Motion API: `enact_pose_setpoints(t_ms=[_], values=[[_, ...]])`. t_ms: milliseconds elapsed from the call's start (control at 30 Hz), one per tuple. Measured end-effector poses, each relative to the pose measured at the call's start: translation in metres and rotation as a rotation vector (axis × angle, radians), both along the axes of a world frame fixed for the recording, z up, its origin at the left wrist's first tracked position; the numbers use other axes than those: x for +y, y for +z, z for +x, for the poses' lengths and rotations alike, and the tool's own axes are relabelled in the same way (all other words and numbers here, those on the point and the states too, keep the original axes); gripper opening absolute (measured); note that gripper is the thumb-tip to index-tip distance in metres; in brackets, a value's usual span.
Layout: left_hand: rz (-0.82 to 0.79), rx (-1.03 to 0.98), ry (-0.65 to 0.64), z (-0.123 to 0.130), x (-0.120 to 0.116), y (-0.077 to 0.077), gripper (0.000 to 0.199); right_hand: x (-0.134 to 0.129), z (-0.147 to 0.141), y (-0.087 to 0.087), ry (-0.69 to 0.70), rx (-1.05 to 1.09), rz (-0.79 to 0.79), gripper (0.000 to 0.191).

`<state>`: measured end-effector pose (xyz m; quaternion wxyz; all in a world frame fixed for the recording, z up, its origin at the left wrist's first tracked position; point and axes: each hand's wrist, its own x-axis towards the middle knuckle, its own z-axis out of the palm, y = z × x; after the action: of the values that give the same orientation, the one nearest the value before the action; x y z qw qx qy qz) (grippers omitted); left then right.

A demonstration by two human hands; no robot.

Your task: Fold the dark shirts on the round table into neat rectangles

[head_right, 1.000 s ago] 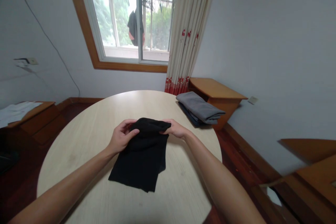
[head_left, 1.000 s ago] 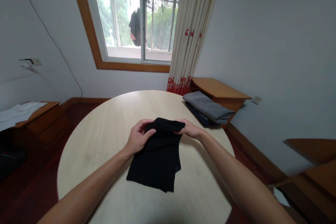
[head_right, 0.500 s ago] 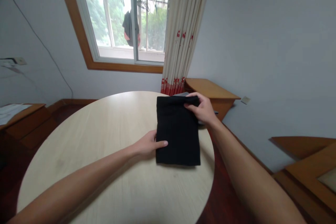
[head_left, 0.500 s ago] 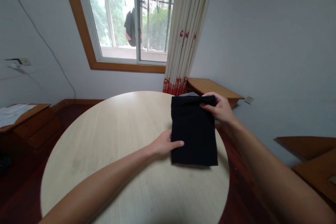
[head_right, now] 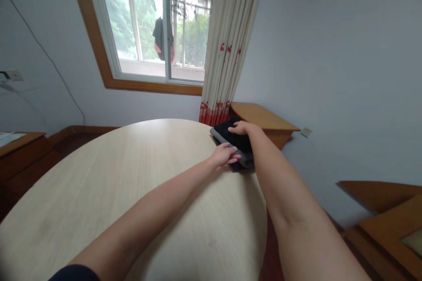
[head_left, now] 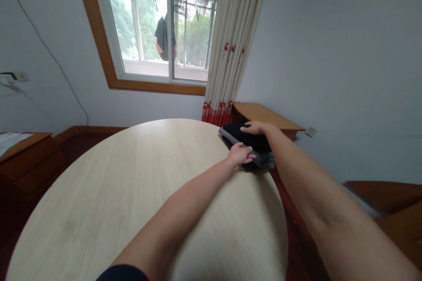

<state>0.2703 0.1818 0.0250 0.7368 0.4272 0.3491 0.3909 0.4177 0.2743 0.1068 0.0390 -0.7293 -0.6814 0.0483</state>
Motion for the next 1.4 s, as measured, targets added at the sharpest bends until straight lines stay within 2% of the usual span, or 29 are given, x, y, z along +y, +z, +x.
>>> enact_pose_setpoints(t_ms=[67, 100, 200, 267, 367, 433, 567, 667, 767, 867, 1267, 1400], values=[[0.013, -0.003, -0.061, -0.021, -0.009, -0.017, 0.045, -0.012, -0.005, -0.033, -0.001, -0.002, -0.062, 0.066], [0.037, 0.012, -0.095, -0.033, -0.014, -0.024, 0.038, -0.019, -0.007, -0.043, -0.014, -0.005, -0.066, 0.068], [0.146, 0.168, -0.169, -0.073, -0.027, -0.038, 0.023, -0.042, -0.018, -0.052, -0.086, -0.053, -0.004, 0.069], [0.316, 0.361, -0.143, -0.105, -0.033, -0.043, 0.022, -0.059, -0.035, -0.049, -0.074, -0.097, 0.106, 0.064], [0.692, 0.755, -0.009, -0.158, -0.038, -0.044, 0.029, -0.091, -0.085, -0.057, 0.085, -0.054, 0.268, 0.057], [0.817, 1.036, 0.084, -0.193, -0.04, -0.045, 0.038, -0.113, -0.129, -0.075, 0.17, 0.03, 0.252, 0.056], [0.858, 1.487, 0.164, -0.245, -0.044, -0.057, 0.052, -0.147, -0.21, -0.124, 0.272, 0.171, 0.127, 0.061], [0.815, 1.666, 0.188, -0.271, -0.049, -0.073, 0.057, -0.158, -0.244, -0.15, 0.298, 0.215, 0.082, 0.062], [0.767, 1.725, 0.159, -0.285, -0.053, -0.088, 0.06, -0.161, -0.256, -0.164, 0.299, 0.206, 0.072, 0.062], [0.756, 1.727, 0.137, -0.29, -0.055, -0.094, 0.061, -0.161, -0.257, -0.171, 0.288, 0.188, 0.066, 0.062], [0.786, 1.692, 0.177, -0.292, -0.05, -0.101, 0.062, -0.158, -0.256, -0.178, 0.298, 0.191, 0.105, 0.062], [0.778, 1.653, 0.197, -0.291, -0.054, -0.097, 0.059, -0.16, -0.258, -0.175, 0.291, 0.185, 0.115, 0.06]])
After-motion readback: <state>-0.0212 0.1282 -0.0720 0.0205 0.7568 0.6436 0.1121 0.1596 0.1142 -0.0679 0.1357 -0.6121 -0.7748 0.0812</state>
